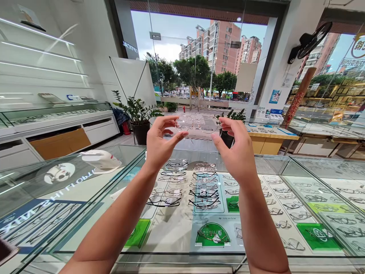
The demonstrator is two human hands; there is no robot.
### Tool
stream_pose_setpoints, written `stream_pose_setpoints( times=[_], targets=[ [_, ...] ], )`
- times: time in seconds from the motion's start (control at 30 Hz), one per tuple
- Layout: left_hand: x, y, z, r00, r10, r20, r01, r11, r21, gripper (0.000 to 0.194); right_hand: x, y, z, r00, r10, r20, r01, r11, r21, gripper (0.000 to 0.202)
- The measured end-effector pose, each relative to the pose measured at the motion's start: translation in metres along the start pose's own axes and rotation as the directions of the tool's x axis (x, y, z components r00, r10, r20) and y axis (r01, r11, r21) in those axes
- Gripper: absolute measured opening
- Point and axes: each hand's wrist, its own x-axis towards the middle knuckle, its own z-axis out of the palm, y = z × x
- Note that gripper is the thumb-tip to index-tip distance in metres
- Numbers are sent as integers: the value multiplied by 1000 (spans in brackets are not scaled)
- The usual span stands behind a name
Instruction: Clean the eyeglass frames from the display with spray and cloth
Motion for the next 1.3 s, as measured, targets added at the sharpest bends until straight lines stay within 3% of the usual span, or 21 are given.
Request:
stream_pose_setpoints(
  times=[0.23, 0.33, 0.77, 1.3],
  targets=[
    [2, 6, -1, 963, 238, -127, -228, 970, 86, 49, 4, 5, 0, 998, 56, -34, -52, 991, 125, 25],
    [1, 6, 0, 950, 278, -141, -262, 957, 122, 51, 4, 4, 0, 997, 36, -65, -27, 991, 134, 23],
    [2, 2, 1, 956, 271, -111, -260, 960, 106, 51, 3, -2, -1, 994, 44, -98, -32, 993, 113, 18],
    [1, -22, 3, 974, 227, -11, -226, 974, 14, 54, 0, -8, -2, 995, 12, -98, -5, 997, 71, 15]
  ],
)
